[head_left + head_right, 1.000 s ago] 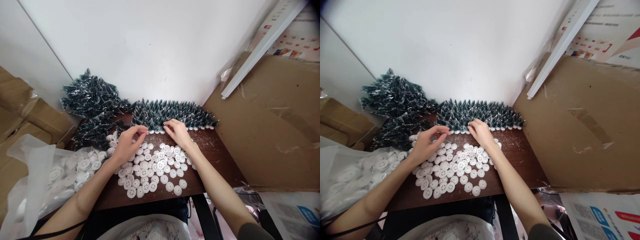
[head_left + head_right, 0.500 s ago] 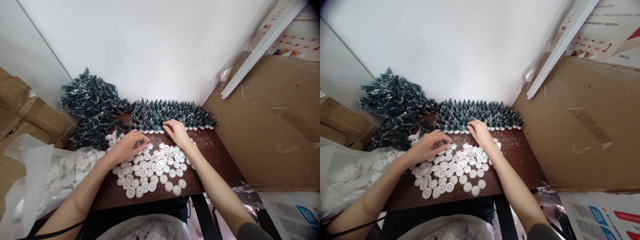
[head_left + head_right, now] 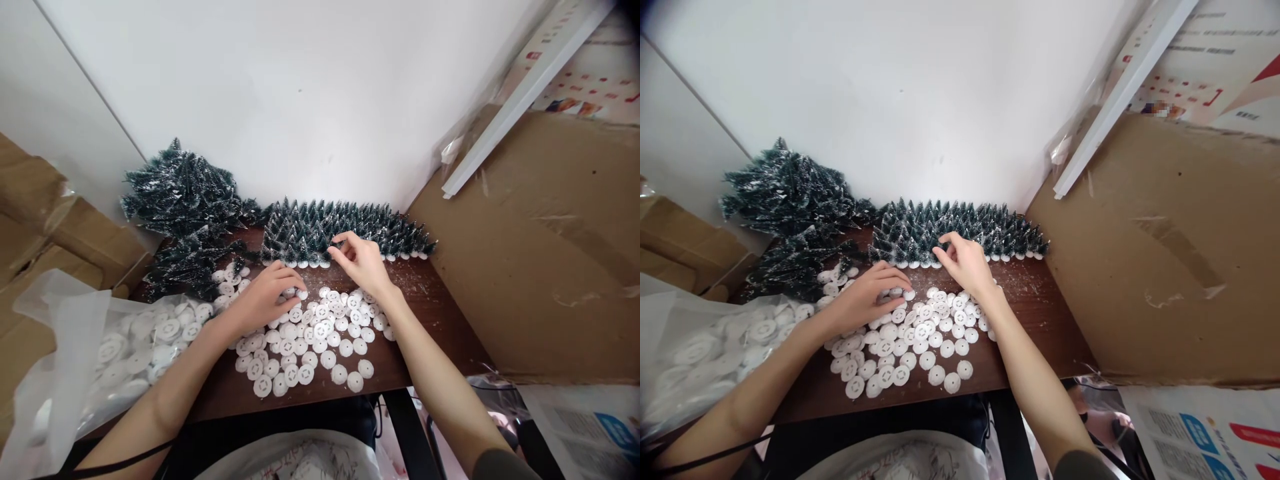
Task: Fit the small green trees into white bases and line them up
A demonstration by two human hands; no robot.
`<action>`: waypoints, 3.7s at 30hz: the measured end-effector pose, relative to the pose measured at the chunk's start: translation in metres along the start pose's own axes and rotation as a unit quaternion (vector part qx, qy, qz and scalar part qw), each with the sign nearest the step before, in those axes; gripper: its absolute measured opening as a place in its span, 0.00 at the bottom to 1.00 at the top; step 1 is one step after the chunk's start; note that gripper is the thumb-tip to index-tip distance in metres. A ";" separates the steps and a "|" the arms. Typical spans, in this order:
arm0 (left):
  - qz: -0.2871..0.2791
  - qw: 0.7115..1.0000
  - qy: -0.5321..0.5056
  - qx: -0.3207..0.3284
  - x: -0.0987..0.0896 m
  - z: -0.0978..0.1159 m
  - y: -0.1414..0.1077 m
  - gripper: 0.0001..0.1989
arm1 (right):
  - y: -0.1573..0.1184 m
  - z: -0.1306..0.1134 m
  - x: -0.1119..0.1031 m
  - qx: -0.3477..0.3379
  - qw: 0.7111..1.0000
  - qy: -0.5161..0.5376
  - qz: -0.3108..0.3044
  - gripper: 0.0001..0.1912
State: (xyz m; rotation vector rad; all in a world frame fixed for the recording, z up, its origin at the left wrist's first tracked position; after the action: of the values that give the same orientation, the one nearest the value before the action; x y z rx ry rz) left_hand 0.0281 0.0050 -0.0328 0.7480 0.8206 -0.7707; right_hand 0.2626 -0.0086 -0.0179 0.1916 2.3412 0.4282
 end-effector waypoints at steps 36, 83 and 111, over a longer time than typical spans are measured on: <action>0.017 0.998 -0.054 0.004 0.007 0.012 0.003 0.08 | -0.011 -0.012 0.021 -0.074 0.959 0.003 -0.274 0.08; 0.264 0.887 0.264 -0.271 -0.028 -0.026 -0.009 0.15 | -0.012 -0.013 0.024 -0.013 0.921 0.185 -0.344 0.08; 0.099 0.917 0.335 -0.194 -0.025 -0.030 0.005 0.10 | -0.012 -0.012 0.027 -0.037 0.931 0.122 -0.341 0.08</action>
State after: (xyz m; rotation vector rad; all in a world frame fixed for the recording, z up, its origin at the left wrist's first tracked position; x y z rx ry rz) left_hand 0.0103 0.0388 -0.0245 0.7235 1.4401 -0.1343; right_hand 0.2347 -0.0162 -0.0312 -0.7335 2.4359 0.1946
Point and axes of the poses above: each hand's wrist, its own y-axis towards the middle knuckle, its own x-axis out of the palm, z = x × y, the point moved 1 cm from there along y, towards the middle knuckle, and after that the axes turned 7 degrees about x, right-handed, at the moved point
